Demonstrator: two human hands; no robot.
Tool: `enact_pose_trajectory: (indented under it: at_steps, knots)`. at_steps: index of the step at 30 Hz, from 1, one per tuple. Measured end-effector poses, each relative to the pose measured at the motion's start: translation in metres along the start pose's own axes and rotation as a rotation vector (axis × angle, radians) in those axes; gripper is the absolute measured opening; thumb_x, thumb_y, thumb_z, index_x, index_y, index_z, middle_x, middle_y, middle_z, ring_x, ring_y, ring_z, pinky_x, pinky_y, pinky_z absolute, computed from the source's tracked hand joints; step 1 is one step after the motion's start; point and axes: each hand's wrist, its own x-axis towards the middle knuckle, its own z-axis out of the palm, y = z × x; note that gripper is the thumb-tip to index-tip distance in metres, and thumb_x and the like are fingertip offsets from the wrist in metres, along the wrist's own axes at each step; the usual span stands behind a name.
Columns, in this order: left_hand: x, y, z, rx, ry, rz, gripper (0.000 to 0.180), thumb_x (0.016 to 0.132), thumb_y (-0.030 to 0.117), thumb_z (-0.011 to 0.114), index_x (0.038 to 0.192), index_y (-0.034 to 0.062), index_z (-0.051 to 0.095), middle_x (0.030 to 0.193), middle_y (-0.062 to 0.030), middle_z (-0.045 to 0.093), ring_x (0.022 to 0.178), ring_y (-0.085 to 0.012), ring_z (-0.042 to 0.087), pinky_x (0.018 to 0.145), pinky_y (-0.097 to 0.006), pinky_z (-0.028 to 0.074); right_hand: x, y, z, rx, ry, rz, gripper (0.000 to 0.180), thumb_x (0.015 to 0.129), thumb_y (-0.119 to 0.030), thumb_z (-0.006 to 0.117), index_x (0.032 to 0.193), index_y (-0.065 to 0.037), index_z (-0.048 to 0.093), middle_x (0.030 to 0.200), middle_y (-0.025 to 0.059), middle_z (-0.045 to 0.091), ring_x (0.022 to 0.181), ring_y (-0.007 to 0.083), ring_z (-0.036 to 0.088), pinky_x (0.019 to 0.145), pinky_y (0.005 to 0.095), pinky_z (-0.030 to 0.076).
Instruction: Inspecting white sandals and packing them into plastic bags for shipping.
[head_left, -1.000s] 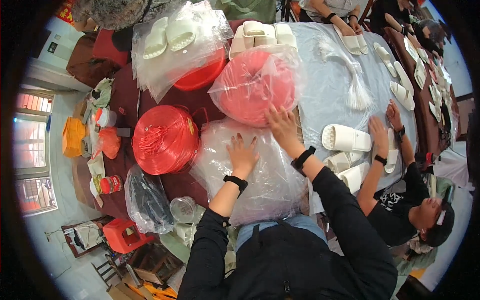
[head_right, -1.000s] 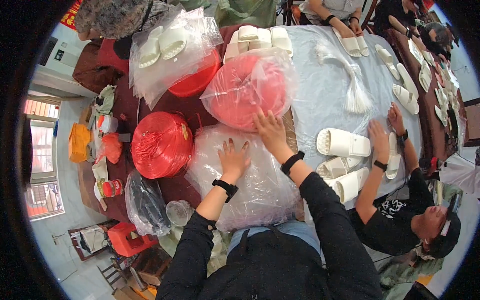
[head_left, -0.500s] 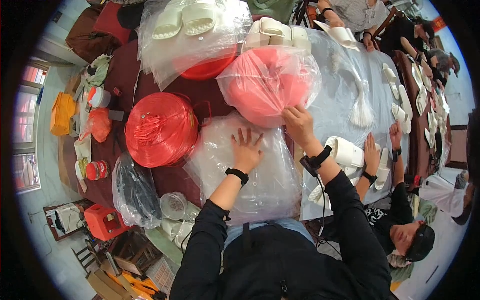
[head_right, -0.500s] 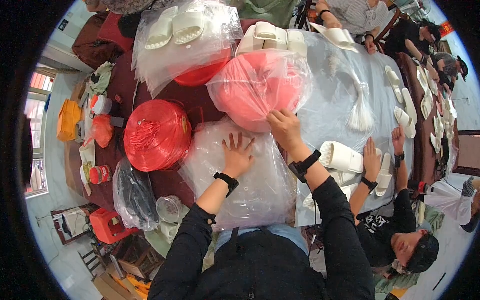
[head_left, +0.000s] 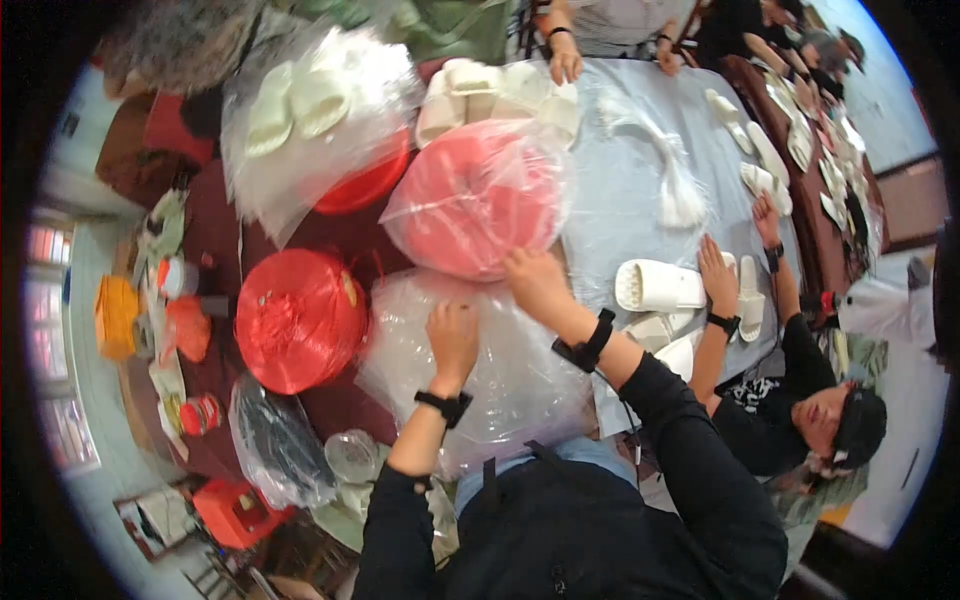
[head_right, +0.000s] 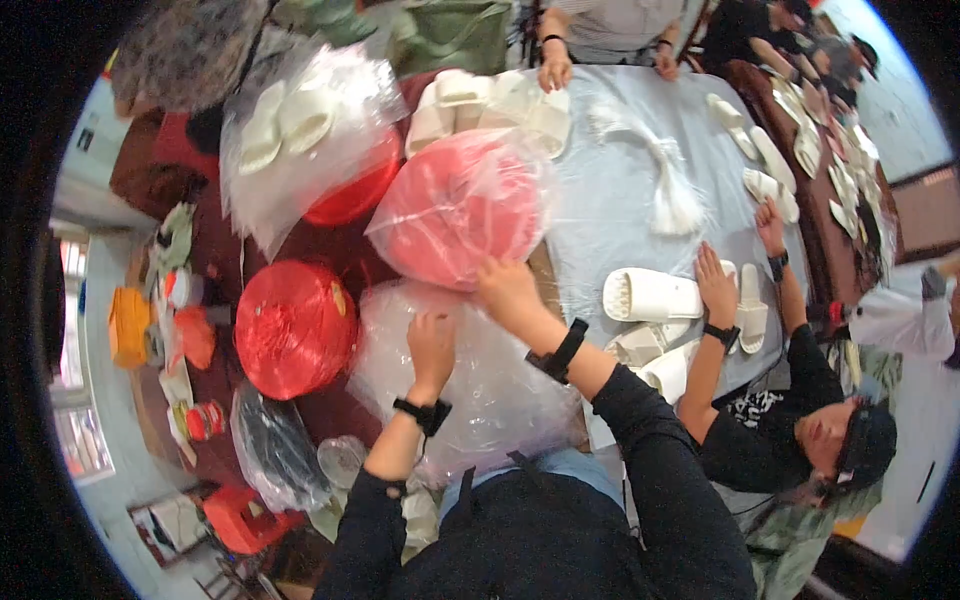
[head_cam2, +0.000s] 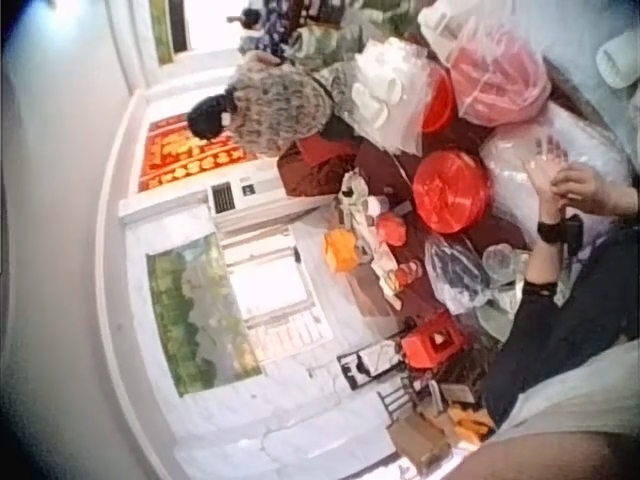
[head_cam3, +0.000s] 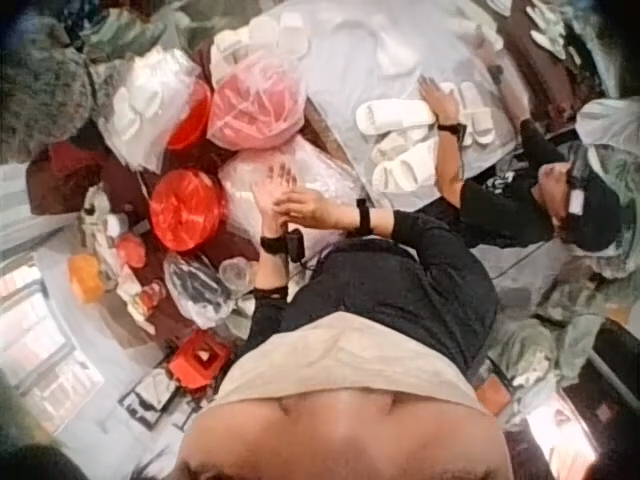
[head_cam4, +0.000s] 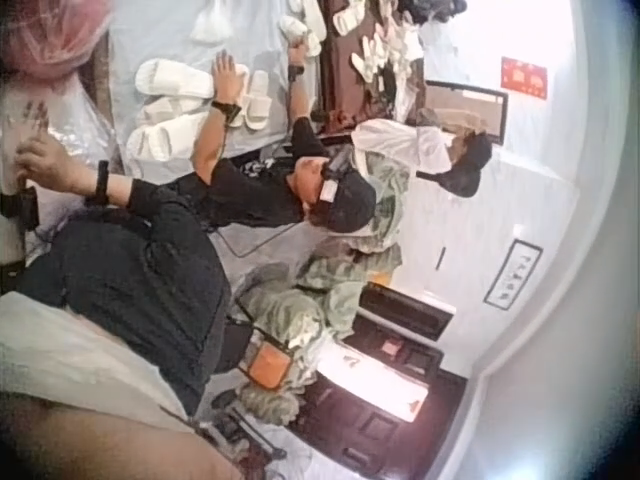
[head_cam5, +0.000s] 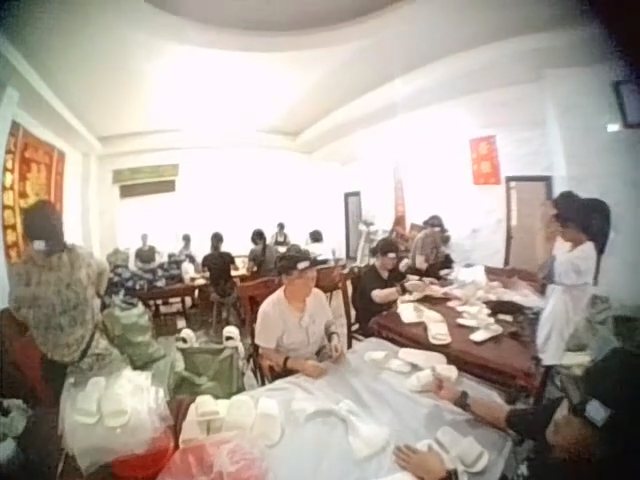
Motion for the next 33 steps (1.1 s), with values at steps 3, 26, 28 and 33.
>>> enact_pose_trajectory:
  at_steps: [3, 26, 28, 33]
  knots:
    - [-0.017, 0.024, -0.016, -0.915, -0.009, -0.425, 0.038, 0.091, 0.042, 0.039, 0.102, 0.0070, 0.051, 0.108, -0.0089, 0.050, 0.103, -0.0231, 0.045, 0.088, -0.040, 0.035, -0.020, -0.035, -0.032, 0.394, 0.153, -0.147, 0.044, 0.069, -0.018, 0.065, 0.109, -0.005, 0.052, 0.106, 0.0153, 0.054, 0.096, 0.0323, 0.053, 0.082, 0.0410, 0.043]
    - [-0.115, 0.119, -0.051, -1.910, -0.214, -0.822, 0.059, 0.087, 0.059, 0.026, 0.110, 0.0077, 0.041, 0.111, -0.0147, 0.046, 0.097, -0.0281, 0.047, 0.083, -0.046, 0.042, -0.199, -0.110, -0.081, 0.812, 0.625, -0.515, 0.018, 0.074, -0.017, 0.066, 0.079, -0.004, 0.055, 0.088, 0.0077, 0.056, 0.080, 0.0243, 0.054, 0.071, 0.0333, 0.045]
    - [-0.123, 0.118, -0.054, -1.942, -0.287, -0.797, 0.060, 0.087, 0.060, 0.026, 0.111, 0.0077, 0.041, 0.114, -0.0149, 0.045, 0.097, -0.0288, 0.047, 0.084, -0.047, 0.041, -0.204, -0.114, -0.089, 0.782, 0.655, -0.557, 0.018, 0.074, -0.016, 0.065, 0.084, -0.003, 0.056, 0.092, 0.0086, 0.056, 0.083, 0.0246, 0.055, 0.073, 0.0336, 0.045]
    - [-0.148, 0.127, -0.071, -2.009, -0.285, -0.770, 0.058, 0.087, 0.059, 0.028, 0.113, 0.0084, 0.041, 0.114, -0.0151, 0.046, 0.097, -0.0292, 0.047, 0.084, -0.047, 0.041, -0.219, -0.135, -0.100, 0.710, 0.626, -0.637, 0.026, 0.073, -0.012, 0.062, 0.097, -0.003, 0.058, 0.101, 0.0106, 0.056, 0.090, 0.0254, 0.055, 0.077, 0.0350, 0.046]
